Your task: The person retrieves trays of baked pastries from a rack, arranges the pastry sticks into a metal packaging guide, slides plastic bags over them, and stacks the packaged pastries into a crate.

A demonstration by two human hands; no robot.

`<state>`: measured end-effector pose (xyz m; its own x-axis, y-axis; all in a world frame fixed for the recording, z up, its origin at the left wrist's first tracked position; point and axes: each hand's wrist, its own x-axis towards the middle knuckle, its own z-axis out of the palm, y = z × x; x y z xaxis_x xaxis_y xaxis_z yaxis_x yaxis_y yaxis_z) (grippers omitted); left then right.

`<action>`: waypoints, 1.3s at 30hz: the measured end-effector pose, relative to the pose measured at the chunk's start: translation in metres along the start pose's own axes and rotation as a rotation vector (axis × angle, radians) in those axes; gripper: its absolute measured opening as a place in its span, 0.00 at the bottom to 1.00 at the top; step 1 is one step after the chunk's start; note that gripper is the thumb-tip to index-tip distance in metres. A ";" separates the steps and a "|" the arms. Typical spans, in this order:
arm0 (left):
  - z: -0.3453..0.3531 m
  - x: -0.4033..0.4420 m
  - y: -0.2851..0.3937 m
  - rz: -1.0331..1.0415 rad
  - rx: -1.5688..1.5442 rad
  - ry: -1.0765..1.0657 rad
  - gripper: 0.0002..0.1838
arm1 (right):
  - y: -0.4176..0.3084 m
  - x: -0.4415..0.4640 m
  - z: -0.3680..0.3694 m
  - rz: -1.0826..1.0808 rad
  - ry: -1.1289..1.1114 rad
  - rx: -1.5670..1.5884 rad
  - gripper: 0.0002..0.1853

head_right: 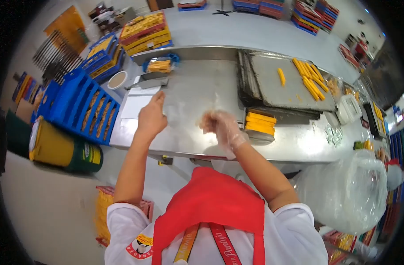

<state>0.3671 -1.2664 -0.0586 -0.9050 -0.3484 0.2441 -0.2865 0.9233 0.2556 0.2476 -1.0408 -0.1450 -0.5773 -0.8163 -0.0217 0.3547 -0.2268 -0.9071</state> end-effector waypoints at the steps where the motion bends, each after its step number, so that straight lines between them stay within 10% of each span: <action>1: 0.006 0.005 0.000 0.031 -0.011 -0.016 0.35 | 0.016 -0.016 -0.001 0.120 0.144 0.196 0.24; 4: 0.034 0.022 0.010 0.102 0.051 -0.033 0.34 | 0.054 -0.032 -0.035 0.298 0.348 0.645 0.33; 7: 0.057 0.032 0.029 0.191 0.120 -0.117 0.32 | 0.055 -0.019 -0.038 -0.024 0.626 0.783 0.42; 15: 0.106 0.049 0.047 0.415 0.096 -0.107 0.29 | 0.057 -0.055 -0.058 0.001 0.918 0.802 0.30; 24: 0.091 0.046 0.063 0.412 0.013 -0.336 0.34 | 0.013 -0.190 -0.079 0.259 0.728 0.003 0.13; 30: 0.073 0.036 0.082 0.512 -0.071 -0.611 0.38 | -0.019 -0.178 -0.054 0.292 0.561 0.073 0.12; 39: 0.097 0.003 0.122 0.503 -0.167 -0.426 0.41 | -0.064 -0.144 -0.035 0.588 0.621 -0.385 0.14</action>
<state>0.2992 -1.1391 -0.1178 -0.9701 0.2426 -0.0097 0.2233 0.9072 0.3565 0.2825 -0.8899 -0.0989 -0.7113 -0.2894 -0.6406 0.5102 0.4144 -0.7537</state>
